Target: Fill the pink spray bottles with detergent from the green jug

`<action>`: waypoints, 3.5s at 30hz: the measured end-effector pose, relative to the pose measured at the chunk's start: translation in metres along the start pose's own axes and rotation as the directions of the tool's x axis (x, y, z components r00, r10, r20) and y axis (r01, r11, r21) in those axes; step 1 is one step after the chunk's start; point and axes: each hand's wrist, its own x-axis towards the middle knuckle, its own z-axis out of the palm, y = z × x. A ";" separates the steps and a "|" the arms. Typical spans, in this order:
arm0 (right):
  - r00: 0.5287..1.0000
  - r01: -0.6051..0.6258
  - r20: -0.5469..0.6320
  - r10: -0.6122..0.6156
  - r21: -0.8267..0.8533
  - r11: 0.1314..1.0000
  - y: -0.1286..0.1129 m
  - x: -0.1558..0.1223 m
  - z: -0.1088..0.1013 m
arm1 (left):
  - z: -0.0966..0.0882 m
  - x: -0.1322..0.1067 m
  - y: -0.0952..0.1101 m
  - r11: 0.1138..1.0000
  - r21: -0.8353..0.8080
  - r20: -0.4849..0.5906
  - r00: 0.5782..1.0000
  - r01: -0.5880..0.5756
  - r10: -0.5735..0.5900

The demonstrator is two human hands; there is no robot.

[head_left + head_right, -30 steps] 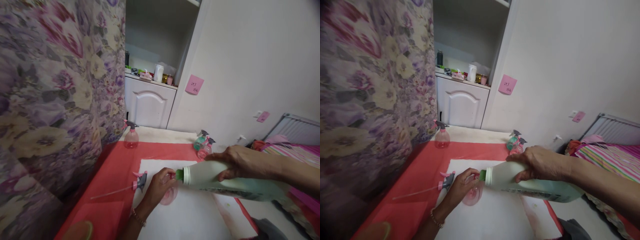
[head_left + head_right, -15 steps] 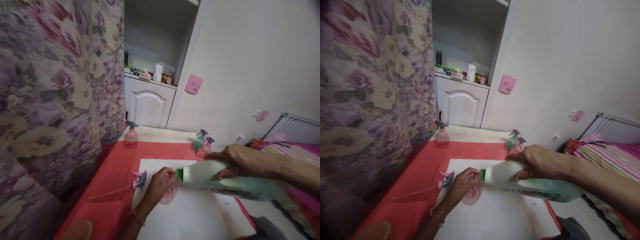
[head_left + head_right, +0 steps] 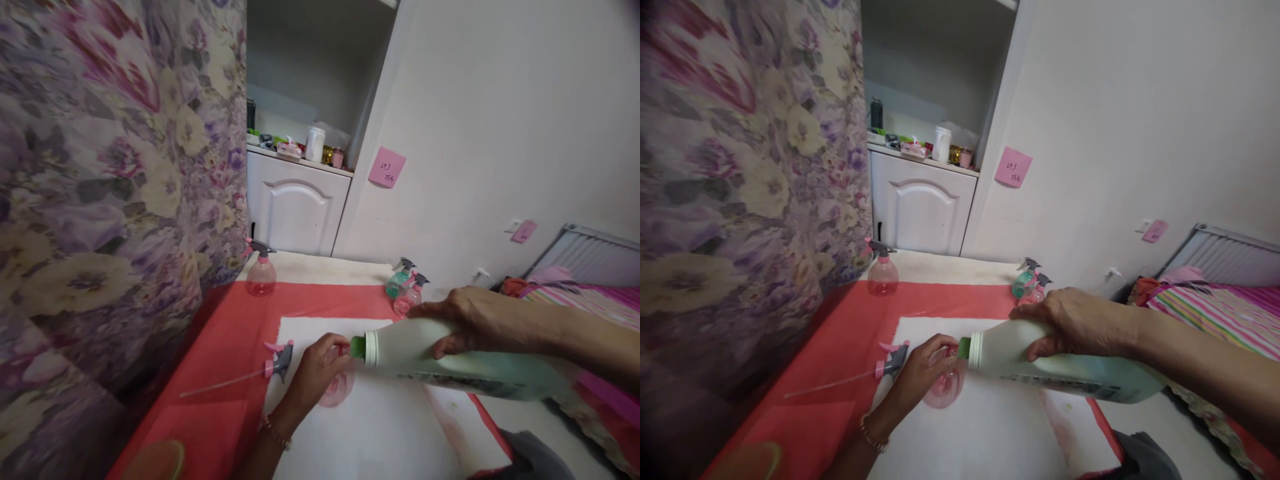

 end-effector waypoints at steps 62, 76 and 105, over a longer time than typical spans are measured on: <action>0.998 -0.039 0.047 0.038 0.018 0.999 -0.005 0.002 -0.007 | 0.002 0.000 0.004 1.000 -0.024 -0.005 1.000 0.011 -0.011; 0.999 -0.013 0.033 0.013 -0.003 1.000 -0.005 0.004 -0.009 | 0.001 0.000 0.002 1.000 -0.004 0.001 1.000 0.002 -0.002; 0.999 0.015 0.028 -0.015 0.000 1.000 -0.004 0.005 -0.010 | 0.000 0.000 -0.003 1.000 0.004 0.002 1.000 0.006 -0.006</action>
